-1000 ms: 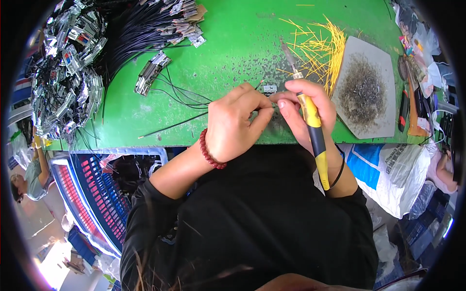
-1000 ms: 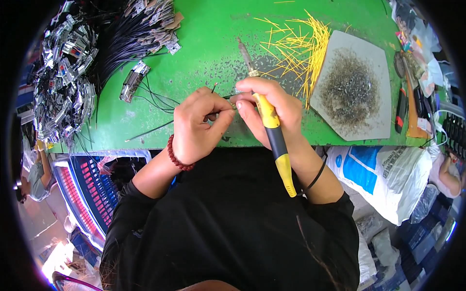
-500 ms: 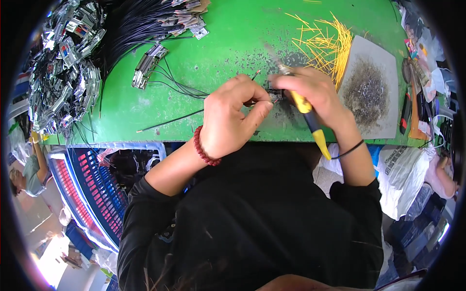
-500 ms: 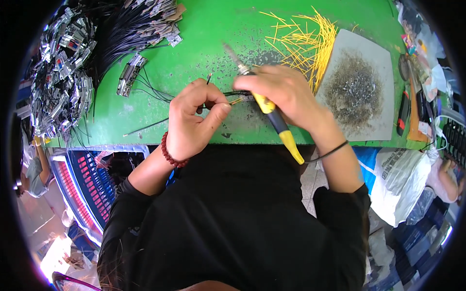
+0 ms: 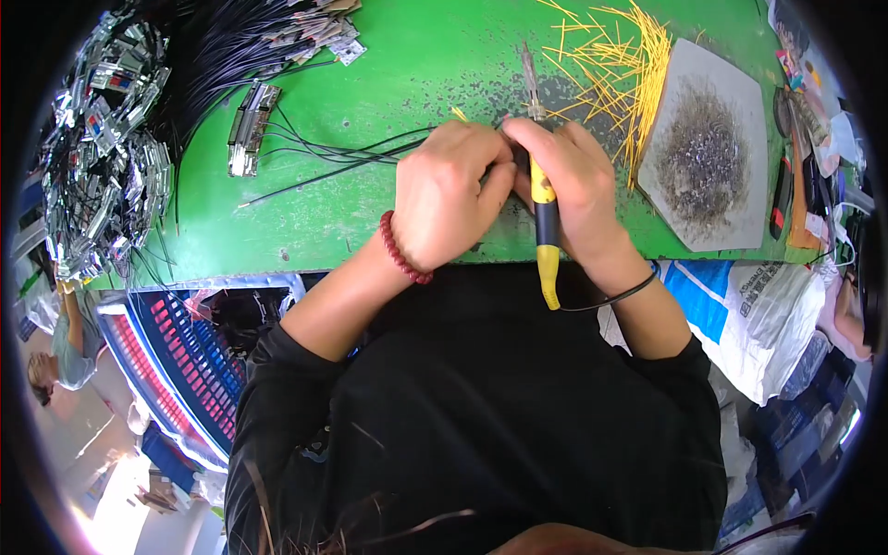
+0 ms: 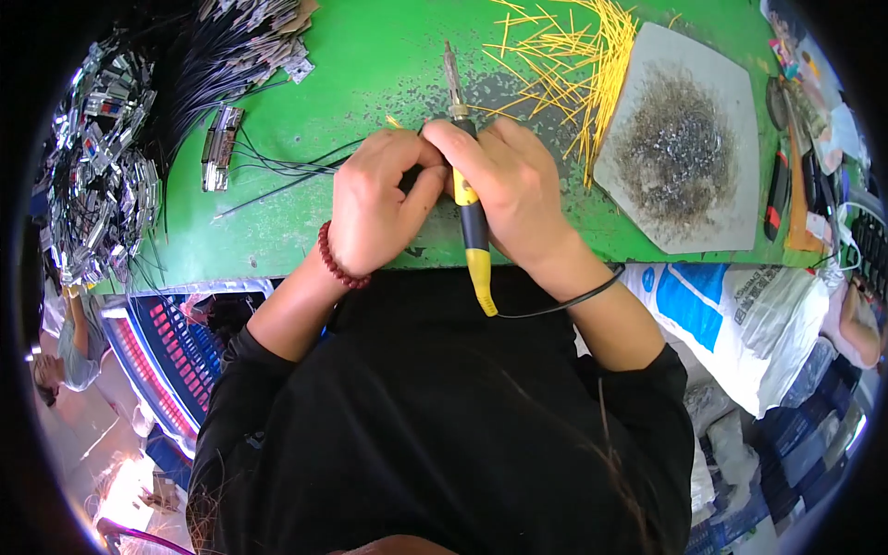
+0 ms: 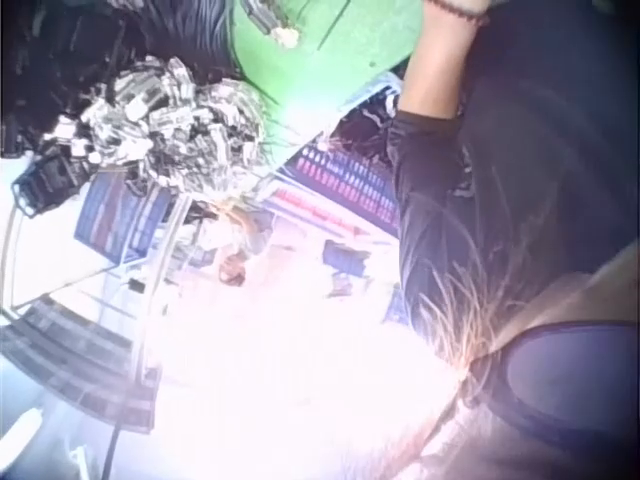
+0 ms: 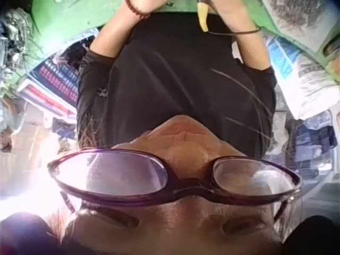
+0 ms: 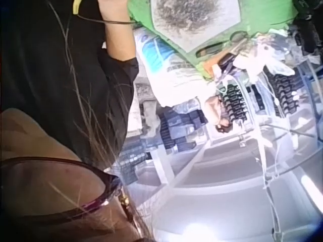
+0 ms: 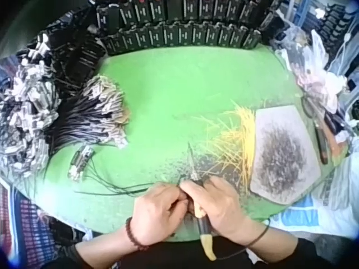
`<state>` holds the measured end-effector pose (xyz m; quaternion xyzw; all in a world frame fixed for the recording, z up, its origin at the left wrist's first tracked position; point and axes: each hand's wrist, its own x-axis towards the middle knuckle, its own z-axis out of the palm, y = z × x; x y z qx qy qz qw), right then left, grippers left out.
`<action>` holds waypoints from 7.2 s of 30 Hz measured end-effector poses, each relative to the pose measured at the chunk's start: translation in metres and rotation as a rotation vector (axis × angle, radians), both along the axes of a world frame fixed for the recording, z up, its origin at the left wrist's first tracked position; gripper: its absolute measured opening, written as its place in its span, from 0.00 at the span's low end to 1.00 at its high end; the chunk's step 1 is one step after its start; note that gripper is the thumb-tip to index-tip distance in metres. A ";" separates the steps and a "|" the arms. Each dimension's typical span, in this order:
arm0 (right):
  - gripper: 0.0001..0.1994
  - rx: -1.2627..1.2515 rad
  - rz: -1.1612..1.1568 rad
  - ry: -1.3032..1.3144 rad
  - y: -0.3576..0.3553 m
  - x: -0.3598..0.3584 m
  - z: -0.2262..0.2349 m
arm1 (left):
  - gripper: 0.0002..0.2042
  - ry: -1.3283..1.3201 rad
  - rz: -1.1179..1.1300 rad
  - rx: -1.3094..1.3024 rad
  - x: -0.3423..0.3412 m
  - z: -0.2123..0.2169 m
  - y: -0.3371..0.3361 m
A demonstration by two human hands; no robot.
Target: The person solders wires onto a circuit board, places the board inside a toy car body, and solders additional wires to it. Finally, they set the car body aside and solder wires onto another circuit board.
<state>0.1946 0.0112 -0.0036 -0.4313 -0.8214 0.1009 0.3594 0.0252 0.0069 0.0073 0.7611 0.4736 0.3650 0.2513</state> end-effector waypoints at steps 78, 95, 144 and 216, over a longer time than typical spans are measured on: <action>0.14 -0.363 -0.187 0.944 -0.057 0.045 -0.010 | 0.07 0.000 -0.032 0.046 -0.009 0.019 -0.007; 0.16 -0.458 -0.112 0.683 -0.042 0.039 -0.003 | 0.05 0.285 -0.042 -0.017 0.000 0.002 0.020; 0.26 -0.234 0.028 0.226 0.002 0.002 0.000 | 0.05 0.272 -0.051 -0.082 -0.008 0.006 0.026; 0.20 -0.531 -0.097 0.870 -0.031 0.030 -0.001 | 0.10 0.137 -0.141 -0.114 -0.026 0.022 0.034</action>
